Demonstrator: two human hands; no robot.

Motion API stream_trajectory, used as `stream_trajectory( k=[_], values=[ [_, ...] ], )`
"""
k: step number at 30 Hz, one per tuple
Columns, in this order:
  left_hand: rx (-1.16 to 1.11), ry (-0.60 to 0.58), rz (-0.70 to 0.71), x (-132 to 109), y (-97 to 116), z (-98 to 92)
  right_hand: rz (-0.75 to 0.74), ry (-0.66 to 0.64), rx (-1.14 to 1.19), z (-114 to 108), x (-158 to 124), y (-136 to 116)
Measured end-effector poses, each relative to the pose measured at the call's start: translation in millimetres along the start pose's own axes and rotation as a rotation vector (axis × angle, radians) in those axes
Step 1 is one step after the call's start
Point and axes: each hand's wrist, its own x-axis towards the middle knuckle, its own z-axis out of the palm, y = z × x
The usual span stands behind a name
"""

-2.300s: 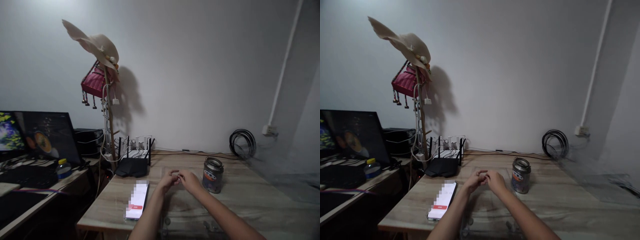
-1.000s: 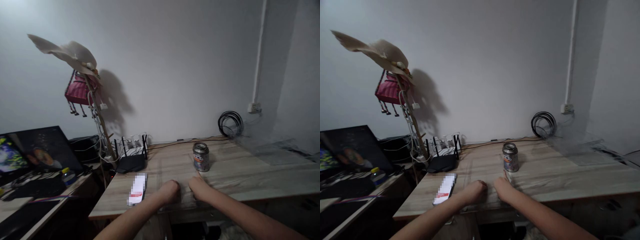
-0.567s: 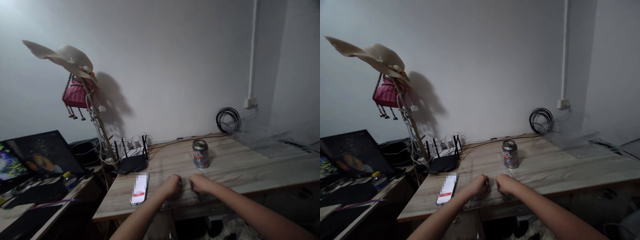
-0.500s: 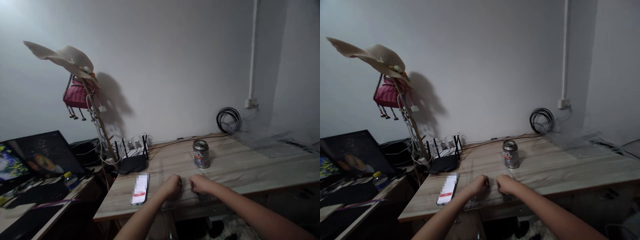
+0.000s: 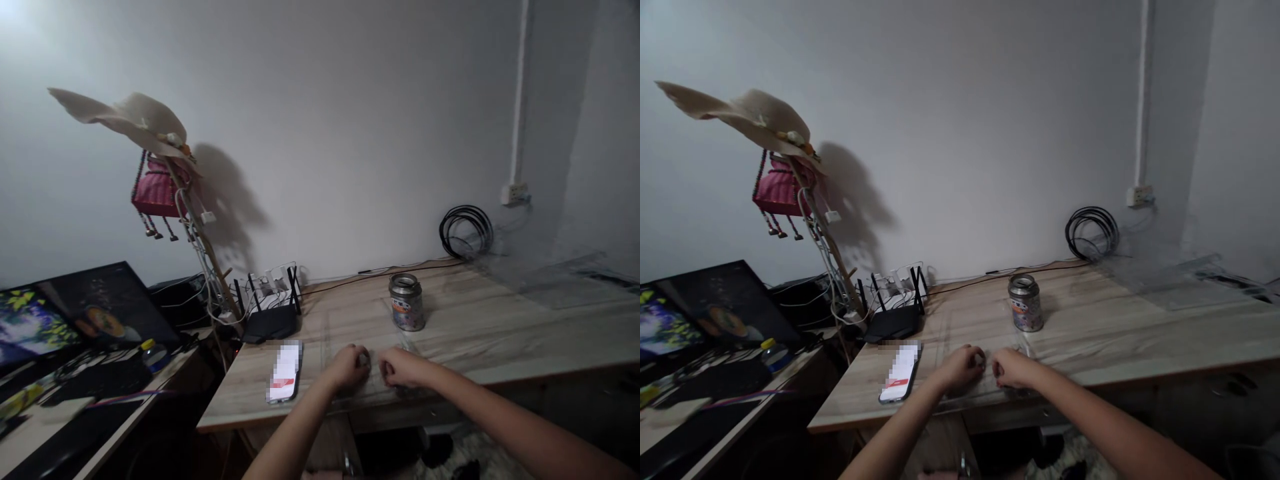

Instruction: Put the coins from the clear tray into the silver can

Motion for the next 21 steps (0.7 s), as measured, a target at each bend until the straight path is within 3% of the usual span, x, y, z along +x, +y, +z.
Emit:
stream_trajectory(
  k=[3, 7, 13, 19, 21],
  values=[
    [0.059, -0.012, 0.050, 2.0, -1.0, 1.7, -0.021, -0.012, 0.021, 0.6, 2.4, -1.4],
    [0.057, -0.027, -0.011, 7.1, -6.9, 6.3, -0.093, 0.017, 0.028, 0.8, 4.5, -4.2],
    [0.023, -0.001, -0.088, 7.7, -7.9, 9.2, -0.110, -0.085, 0.049, 5.5, 9.8, -4.6],
    [0.000, 0.023, -0.138, 7.2, -3.4, 6.6, -0.101, 0.008, -0.062, -24.7, 5.4, 3.2],
    [-0.001, 0.019, -0.135, 6.8, -3.6, 6.2, -0.103, -0.093, -0.145, -36.4, 1.5, 1.2]
  ],
)
